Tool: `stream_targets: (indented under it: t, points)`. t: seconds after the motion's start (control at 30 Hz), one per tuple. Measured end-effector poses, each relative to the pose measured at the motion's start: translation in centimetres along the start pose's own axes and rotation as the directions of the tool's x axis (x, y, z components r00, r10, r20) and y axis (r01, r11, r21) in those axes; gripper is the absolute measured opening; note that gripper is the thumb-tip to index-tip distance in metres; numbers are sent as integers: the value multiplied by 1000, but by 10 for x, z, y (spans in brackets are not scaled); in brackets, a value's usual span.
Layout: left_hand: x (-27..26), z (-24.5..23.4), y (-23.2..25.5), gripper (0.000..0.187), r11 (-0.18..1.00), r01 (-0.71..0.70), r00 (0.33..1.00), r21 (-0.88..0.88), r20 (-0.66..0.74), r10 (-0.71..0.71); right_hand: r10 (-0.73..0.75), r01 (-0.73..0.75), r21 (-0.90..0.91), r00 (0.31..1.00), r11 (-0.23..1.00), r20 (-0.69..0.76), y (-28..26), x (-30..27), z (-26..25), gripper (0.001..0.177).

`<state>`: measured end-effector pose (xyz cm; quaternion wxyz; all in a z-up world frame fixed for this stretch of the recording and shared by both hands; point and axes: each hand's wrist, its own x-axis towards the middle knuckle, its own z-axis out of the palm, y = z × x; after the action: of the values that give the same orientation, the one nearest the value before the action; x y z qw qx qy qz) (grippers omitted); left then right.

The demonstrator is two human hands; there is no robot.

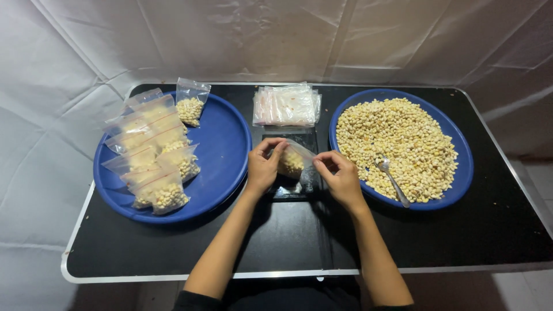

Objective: Scooping seeds from a bowl into small plastic bags, weighing them on a digital scale, and sealing the bags.

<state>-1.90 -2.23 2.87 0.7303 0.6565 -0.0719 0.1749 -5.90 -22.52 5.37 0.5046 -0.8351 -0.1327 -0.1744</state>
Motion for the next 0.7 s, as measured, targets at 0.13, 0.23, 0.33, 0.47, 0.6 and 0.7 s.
stream_targets:
  t: [0.13,0.23,0.33,0.47,0.6,0.7]
  points:
    - [-6,-9,-3,11,998,-38,999,57,23,37,-19,20,30,999,999,-43,5,3,1,5]
    - [-13,-14,-2,13,984,-98,993,146,76,87,-40,44,56,996,997,-86,3,2,2,5]
    - [-17,-19,-2,15,976,-158,977,149,167,133,-27,40,107,993,993,-118,6,0,5,8]
    - [-10,-22,10,21,946,-279,930,163,293,224,-22,40,175,994,984,-104,8,0,6,8]
    - [-2,-17,30,18,840,-489,822,236,446,354,-66,81,165,993,983,-93,6,-1,8,7]
    - [5,-9,41,14,725,-612,735,316,565,375,-85,101,166,991,981,-101,3,-1,11,6]
